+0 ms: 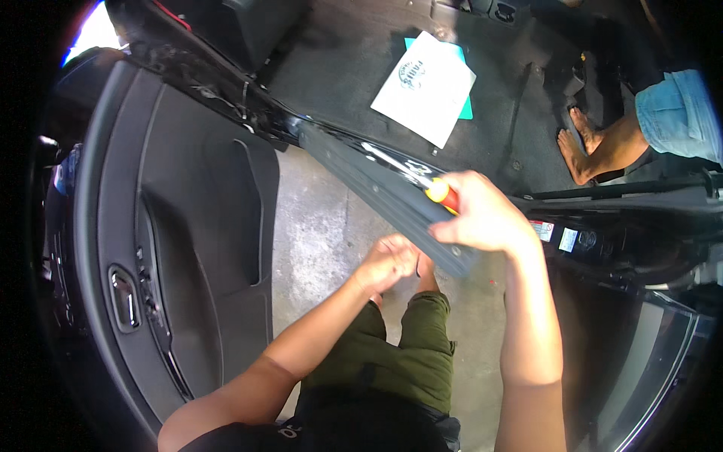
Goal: The person uses a yellow-handled screwdriver to pry and remove a long black plastic trim piece from the rear passenger-side door sill of a car. After removing the first trim, they walk to the driver's side and repeat the process to remove a similar trim piece from that door sill.
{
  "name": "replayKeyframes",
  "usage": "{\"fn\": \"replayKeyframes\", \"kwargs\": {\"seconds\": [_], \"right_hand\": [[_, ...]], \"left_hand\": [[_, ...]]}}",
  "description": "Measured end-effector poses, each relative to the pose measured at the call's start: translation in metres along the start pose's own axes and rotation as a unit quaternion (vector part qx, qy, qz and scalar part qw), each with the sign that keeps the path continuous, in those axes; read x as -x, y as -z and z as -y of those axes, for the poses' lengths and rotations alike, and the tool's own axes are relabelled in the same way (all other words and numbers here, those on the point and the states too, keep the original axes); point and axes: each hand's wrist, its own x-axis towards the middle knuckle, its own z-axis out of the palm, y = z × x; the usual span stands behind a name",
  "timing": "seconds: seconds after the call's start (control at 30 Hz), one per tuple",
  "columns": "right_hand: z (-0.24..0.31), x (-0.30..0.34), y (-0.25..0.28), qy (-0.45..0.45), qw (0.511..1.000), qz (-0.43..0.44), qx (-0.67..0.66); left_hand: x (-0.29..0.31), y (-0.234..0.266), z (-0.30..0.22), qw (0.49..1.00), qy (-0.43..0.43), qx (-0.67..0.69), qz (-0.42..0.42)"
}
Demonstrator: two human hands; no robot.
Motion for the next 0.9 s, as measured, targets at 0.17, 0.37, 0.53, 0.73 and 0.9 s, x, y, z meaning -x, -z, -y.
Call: {"fn": "replayKeyframes", "kwargs": {"seconds": [0.17, 0.37, 0.53, 0.73, 0.9], "right_hand": [[0.034, 0.104, -0.040, -0.178, 0.982, -0.031, -0.052], [-0.030, 0.276, -0.150, -0.404, 0.910, -0.060, -0.063], [-0.070, 0.419, -0.267, -0.590, 0.805, -0.061, -0.032], [-0.072, 0.596, -0.391, -0.658, 0.729, -0.097, -0.159], [-0.048, 0.761, -0.553, -0.662, 0.609, -0.246, -0.360]], "left_hand": [[0.095, 0.005, 0.026, 0.935, 0.330, -0.110, 0.065], [0.215, 0.047, 0.069, 0.852, 0.496, 0.165, 0.017], [0.252, 0.043, 0.094, 0.829, 0.538, 0.151, 0.023], [0.270, -0.005, 0.123, 0.797, 0.594, 0.059, 0.094], [0.332, -0.068, 0.165, 0.805, 0.592, -0.006, 0.021]]}}
